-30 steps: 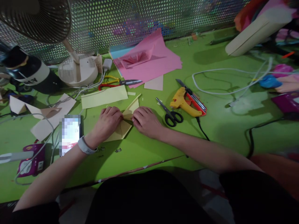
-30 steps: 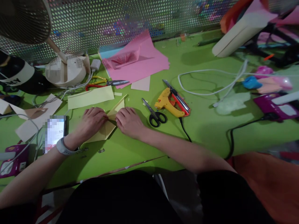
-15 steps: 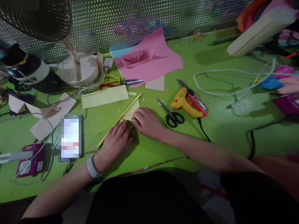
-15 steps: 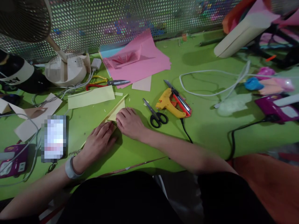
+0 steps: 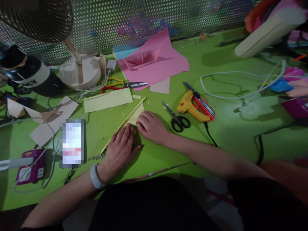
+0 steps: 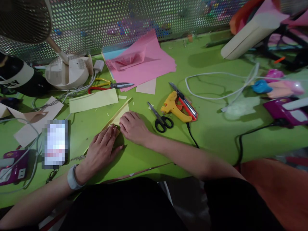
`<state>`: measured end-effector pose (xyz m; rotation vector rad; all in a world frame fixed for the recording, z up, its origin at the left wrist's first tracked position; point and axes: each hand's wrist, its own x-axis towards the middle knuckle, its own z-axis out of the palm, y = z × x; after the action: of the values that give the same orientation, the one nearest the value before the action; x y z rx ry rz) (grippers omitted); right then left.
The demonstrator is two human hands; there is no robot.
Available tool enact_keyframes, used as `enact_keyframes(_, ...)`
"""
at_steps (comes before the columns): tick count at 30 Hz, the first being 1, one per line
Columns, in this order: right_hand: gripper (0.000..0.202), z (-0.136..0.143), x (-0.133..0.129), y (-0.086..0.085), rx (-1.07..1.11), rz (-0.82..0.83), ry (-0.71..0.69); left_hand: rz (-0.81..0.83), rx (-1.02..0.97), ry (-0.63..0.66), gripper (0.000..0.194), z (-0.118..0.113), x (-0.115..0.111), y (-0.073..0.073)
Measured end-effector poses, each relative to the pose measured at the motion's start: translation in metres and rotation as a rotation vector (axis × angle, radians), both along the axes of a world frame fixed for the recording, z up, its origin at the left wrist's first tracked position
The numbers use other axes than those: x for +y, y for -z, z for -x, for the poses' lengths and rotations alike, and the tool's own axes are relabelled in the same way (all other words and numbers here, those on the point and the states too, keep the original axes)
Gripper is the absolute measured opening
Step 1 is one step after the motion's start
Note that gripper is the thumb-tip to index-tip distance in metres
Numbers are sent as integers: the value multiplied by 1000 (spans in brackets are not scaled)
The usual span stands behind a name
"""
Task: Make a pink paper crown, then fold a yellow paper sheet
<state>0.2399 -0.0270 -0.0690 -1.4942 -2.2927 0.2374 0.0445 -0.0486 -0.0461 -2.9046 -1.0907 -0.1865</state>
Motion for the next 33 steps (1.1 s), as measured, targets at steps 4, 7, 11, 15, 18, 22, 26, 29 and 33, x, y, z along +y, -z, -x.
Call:
enact_keyframes(4, 22, 0, 0, -1, -8, 26, -7, 14, -5, -5, 62, 0, 0, 1)
enact_keyframes(7, 22, 0, 0, -2, -28, 39, -7, 43, -12, -21, 61, 1, 1, 1)
enact_keyframes(11, 18, -1, 0, -4, 10, 25, 2, 66, -4, -30, 64, 0, 2, 0)
enact_keyframes(15, 16, -1, -1, -4, 62, -6, 17, 76, 1, -9, 67, 0, 2, 1)
enact_keyframes(18, 17, -1, -1, -5, 69, -13, 23, 62, 3, -6, 70, 0, 2, 2)
enact_keyframes(22, 18, -1, -1, -4, 68, -16, 13, 46, 14, 12, 69, 0, 1, 3)
enact_keyframes(26, 20, -2, -1, -4, 52, -22, 4, 27, 5, 38, 66, 0, 2, 1)
enact_keyframes(29, 20, -2, -1, -3, 31, -31, -4, -4, -22, 40, 58, 2, 4, -2)
enact_keyframes(33, 21, 0, -2, -1, -2, -85, -20, -25, -34, 17, 46, 6, 5, -3)
